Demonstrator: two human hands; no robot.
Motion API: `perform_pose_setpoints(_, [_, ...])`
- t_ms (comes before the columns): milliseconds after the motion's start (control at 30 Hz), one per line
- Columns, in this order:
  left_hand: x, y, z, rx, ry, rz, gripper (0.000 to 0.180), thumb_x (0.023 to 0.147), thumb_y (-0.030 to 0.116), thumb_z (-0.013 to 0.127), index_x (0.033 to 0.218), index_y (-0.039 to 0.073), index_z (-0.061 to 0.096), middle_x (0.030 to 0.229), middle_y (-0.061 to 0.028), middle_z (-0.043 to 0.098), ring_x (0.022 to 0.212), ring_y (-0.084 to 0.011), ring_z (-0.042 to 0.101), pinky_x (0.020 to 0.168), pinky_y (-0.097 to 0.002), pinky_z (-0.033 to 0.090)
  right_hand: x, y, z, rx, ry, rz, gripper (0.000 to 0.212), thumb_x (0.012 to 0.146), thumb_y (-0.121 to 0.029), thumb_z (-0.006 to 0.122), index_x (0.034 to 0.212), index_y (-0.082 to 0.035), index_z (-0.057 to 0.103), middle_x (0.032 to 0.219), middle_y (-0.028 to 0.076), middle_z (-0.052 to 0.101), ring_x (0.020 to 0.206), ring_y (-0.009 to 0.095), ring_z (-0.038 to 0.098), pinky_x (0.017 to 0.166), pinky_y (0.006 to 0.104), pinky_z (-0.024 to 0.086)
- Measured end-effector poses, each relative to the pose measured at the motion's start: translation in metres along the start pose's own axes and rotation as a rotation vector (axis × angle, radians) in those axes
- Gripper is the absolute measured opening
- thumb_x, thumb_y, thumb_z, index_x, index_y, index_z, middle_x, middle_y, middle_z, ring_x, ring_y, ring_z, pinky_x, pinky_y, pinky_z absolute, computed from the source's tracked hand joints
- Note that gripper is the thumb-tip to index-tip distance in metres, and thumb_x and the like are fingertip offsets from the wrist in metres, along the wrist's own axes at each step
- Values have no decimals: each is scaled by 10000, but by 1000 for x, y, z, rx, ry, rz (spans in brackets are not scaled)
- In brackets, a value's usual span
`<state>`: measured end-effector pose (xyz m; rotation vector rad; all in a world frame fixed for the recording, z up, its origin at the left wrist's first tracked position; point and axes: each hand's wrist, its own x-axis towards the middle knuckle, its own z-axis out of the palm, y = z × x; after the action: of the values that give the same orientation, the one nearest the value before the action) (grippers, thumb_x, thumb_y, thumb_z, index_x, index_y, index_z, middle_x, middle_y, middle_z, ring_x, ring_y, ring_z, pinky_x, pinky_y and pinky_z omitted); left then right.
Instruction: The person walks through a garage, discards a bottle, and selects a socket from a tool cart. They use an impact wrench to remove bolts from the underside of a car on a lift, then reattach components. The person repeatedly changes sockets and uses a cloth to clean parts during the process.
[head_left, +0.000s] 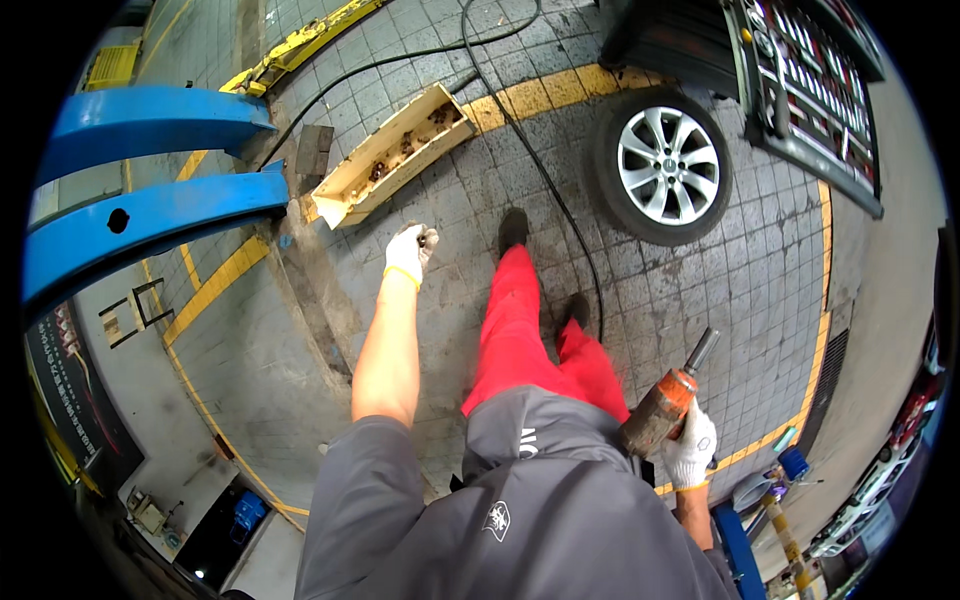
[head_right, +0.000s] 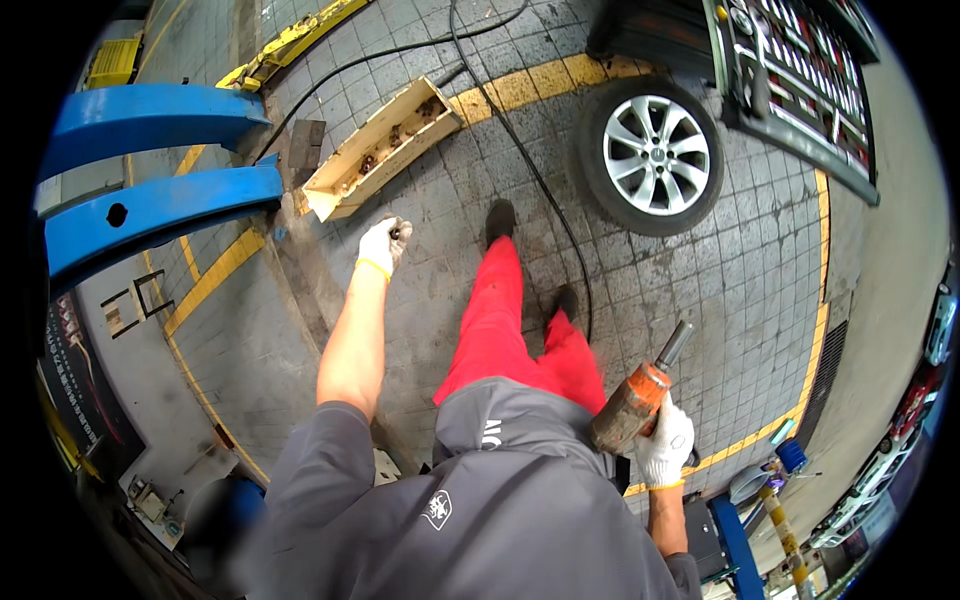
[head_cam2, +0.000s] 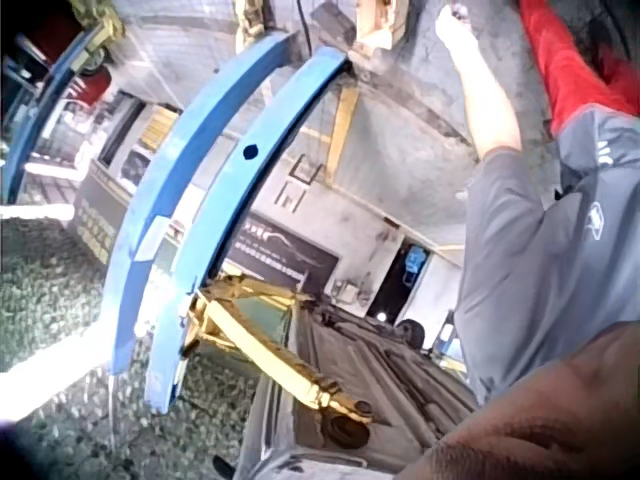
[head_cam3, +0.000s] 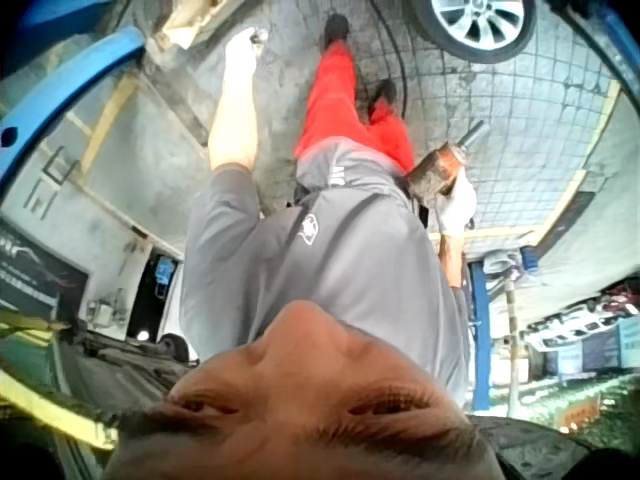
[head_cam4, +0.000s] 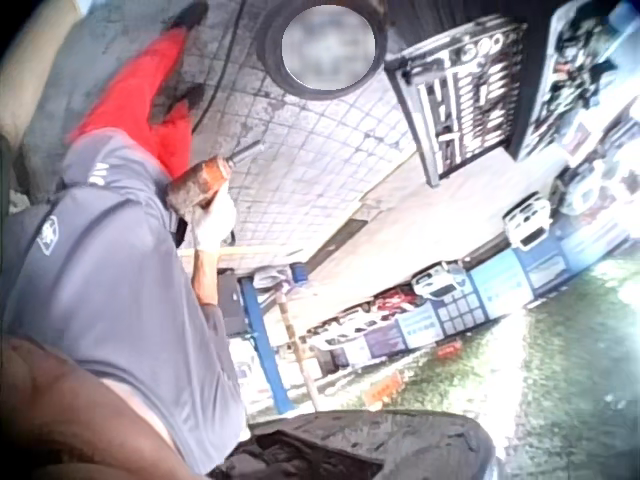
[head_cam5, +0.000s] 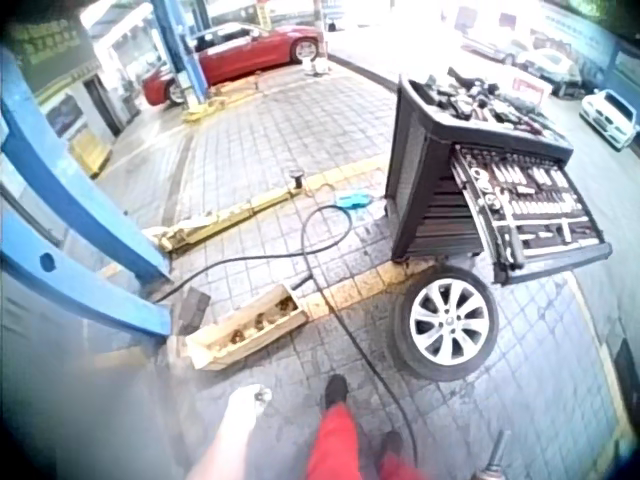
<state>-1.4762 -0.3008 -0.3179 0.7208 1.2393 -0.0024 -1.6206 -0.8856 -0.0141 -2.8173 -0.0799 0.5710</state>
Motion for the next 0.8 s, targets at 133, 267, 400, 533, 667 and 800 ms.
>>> perform_pose_setpoints(133, [52, 68, 34, 43, 12, 40, 164, 1001, -27, 584, 1155, 27, 594, 933, -166, 676, 704, -280, 703, 612, -369, 667, 36, -52, -11, 23, -29, 74, 812, 698, -82, 833, 1456, -12, 550, 833, 188, 671, 777, 412, 664, 699, 500, 524])
perform_pose_setpoints(267, [96, 117, 56, 48, -32, 105, 57, 1001, 19, 605, 1055, 3, 616, 904, -158, 682, 711, -257, 696, 688, -391, 683, 68, -89, -25, 60, -12, 104, 835, 713, -136, 870, 1470, -6, 543, 833, 180, 672, 782, 401, 674, 701, 489, 528])
perform_pose_setpoints(400, [122, 150, 80, -24, 23, 201, 283, 1045, 239, 661, 1240, 42, 606, 1138, -185, 672, 960, -305, 706, 849, -491, 664, 90, -121, -38, 103, 11, 202, 811, 723, -212, 898, 1442, -24, 572, 823, 179, 673, 784, 398, 677, 701, 484, 531])
perform_pose_setpoints(533, [118, 158, 91, -43, 4, 118, 629, 1010, 447, 700, 1455, 45, 509, 1453, -241, 505, 1036, -326, 677, 882, -473, 636, 95, -133, -43, 112, 47, 244, 737, 741, -219, 871, 1405, -47, 602, 804, 181, 671, 768, 403, 672, 701, 486, 534])
perform_pose_setpoints(667, [51, 103, 145, 593, 39, 125, 467, 1025, 402, 679, 1356, 89, 577, 1048, -67, 651, 843, -194, 648, 734, -377, 603, 104, -143, -51, 75, 39, 272, 707, 755, -192, 836, 1405, -51, 598, 785, 190, 665, 752, 411, 670, 694, 496, 536])
perform_pose_setpoints(800, [-73, 19, 222, 940, -575, 193, 420, 1066, 327, 645, 1363, 36, 591, 1097, -66, 694, 889, -148, 661, 803, -310, 575, 106, -146, -53, 47, 34, 271, 712, 734, -124, 780, 1415, -51, 587, 782, 190, 665, 746, 411, 668, 695, 503, 539])
